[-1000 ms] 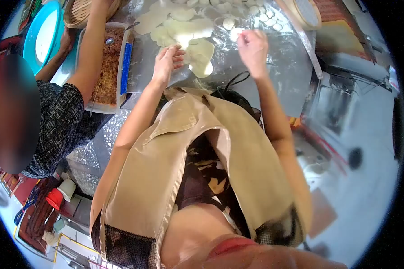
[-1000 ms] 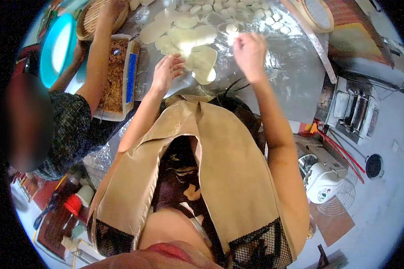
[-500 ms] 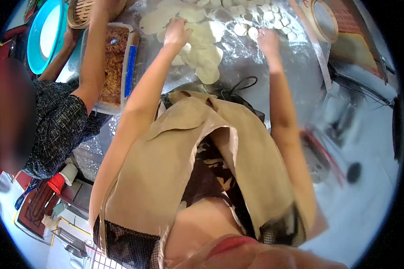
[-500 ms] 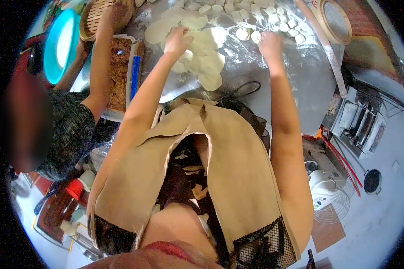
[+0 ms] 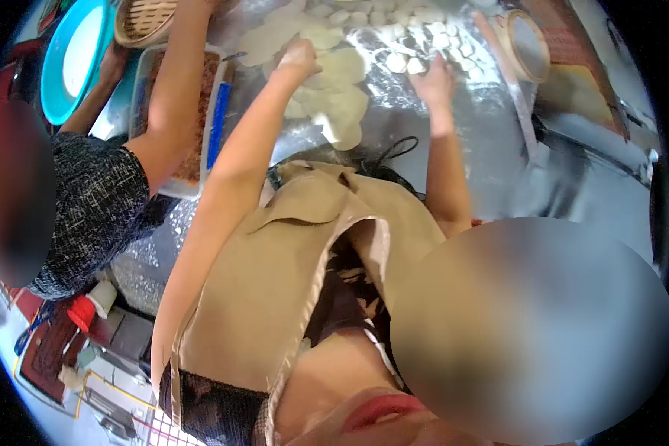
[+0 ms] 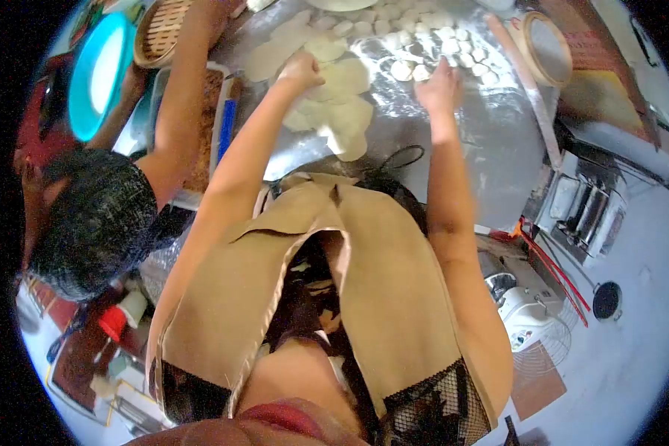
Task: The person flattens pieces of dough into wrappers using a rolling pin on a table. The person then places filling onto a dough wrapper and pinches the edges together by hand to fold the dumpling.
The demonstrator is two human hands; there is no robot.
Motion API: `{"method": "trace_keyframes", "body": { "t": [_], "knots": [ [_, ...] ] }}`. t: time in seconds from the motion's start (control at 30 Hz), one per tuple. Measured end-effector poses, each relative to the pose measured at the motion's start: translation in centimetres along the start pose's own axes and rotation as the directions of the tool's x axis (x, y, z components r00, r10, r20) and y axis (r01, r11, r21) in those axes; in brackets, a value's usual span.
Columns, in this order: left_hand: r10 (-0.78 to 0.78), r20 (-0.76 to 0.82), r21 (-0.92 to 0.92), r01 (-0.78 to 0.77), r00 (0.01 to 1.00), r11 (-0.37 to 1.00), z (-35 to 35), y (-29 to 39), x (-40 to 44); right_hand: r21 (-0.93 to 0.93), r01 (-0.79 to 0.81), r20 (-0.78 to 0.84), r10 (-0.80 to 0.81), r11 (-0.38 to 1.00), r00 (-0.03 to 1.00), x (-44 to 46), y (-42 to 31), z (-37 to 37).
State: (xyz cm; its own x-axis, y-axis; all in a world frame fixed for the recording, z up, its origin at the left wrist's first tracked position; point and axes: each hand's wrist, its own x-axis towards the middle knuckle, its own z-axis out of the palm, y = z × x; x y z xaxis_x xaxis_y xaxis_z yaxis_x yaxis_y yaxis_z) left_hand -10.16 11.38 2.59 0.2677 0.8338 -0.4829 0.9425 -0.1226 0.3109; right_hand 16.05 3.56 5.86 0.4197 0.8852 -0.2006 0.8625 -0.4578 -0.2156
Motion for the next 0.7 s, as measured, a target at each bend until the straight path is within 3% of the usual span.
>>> {"method": "trace_keyframes", "body": {
  "t": [0.03,0.1,0.17,0.2,0.27,0.33,0.4,0.43,0.47,0.5,0.53,0.57,0.6,0.63,0.67,0.7],
  "knots": [
    [-0.006,-0.051,-0.037,0.004,0.999,0.999,0.1,-0.1,-0.3,-0.014,-0.013,-0.017,0.013,1.000,1.000,0.1,0.6,0.2],
    [-0.009,-0.100,-0.075,0.002,0.995,0.997,-0.3,0.2,-1.0,0.149,0.077,0.054,-0.086,0.986,0.995,0.0,1.2,1.0],
    [-0.073,0.057,-0.094,0.078,0.996,0.992,-1.5,0.3,-2.0,0.105,0.127,0.055,-0.133,0.986,0.990,0.3,1.4,1.5],
    [-0.076,0.053,-0.095,0.081,0.996,0.992,-1.5,0.2,-2.7,0.158,0.170,0.032,-0.178,0.973,0.984,1.0,2.2,2.7],
    [0.074,-0.169,0.028,-0.071,0.983,0.997,-1.2,0.0,-3.9,0.212,0.221,0.002,-0.227,0.952,0.974,1.0,3.0,3.9],
    [0.147,-0.132,-0.256,-0.177,0.980,0.950,-0.8,-0.6,-5.3,0.177,0.073,-0.154,-0.046,0.981,0.987,0.0,3.1,3.7],
    [0.125,-0.208,-0.643,-0.232,0.970,0.730,-0.5,-0.3,-8.4,0.224,0.009,-0.143,0.024,0.974,0.989,0.2,4.6,4.4],
    [0.091,-0.221,-0.640,-0.215,0.971,0.737,-0.1,-0.4,-9.9,0.235,0.041,-0.134,-0.009,0.971,0.991,-1.0,3.1,3.5],
    [-0.006,-0.124,-0.913,-0.111,0.992,0.392,0.3,-0.5,-11.3,0.025,0.054,-0.274,-0.046,0.998,0.961,-2.7,1.0,1.2],
    [-0.050,-0.008,-0.999,-0.010,0.999,-0.043,0.5,-0.8,-12.6,-0.184,0.037,-0.406,-0.110,0.982,0.907,-3.7,-1.0,0.0],
    [-0.082,-0.015,-0.998,-0.020,0.997,-0.051,0.5,-1.3,-14.1,-0.182,0.070,-0.395,-0.138,0.981,0.908,-4.3,-2.5,0.1],
    [-0.109,-0.003,-0.984,-0.023,0.994,-0.179,0.4,-1.7,-15.5,-0.019,0.367,-0.287,-0.357,0.930,0.889,-5.2,-3.9,0.3],
    [-0.126,0.006,-0.953,-0.032,0.992,-0.301,0.3,-2.0,-16.8,0.172,0.601,-0.221,-0.564,0.780,0.796,-6.0,-5.4,0.6],
    [-0.140,-0.001,-0.952,-0.044,0.990,-0.304,0.1,-2.4,-18.3,0.384,0.626,-0.138,-0.628,0.679,0.766,-7.1,-7.3,1.1],
    [-0.216,-0.015,-0.952,-0.079,0.976,-0.294,-0.1,-2.9,-19.9,0.451,0.687,-0.210,-0.680,0.570,0.703,-8.3,-10.1,1.0],
    [-0.289,-0.033,-0.952,-0.118,0.957,-0.282,-0.5,-3.6,-21.2,0.655,0.565,-0.113,-0.674,0.502,0.730,-9.0,-12.3,1.9]
  ]
}}
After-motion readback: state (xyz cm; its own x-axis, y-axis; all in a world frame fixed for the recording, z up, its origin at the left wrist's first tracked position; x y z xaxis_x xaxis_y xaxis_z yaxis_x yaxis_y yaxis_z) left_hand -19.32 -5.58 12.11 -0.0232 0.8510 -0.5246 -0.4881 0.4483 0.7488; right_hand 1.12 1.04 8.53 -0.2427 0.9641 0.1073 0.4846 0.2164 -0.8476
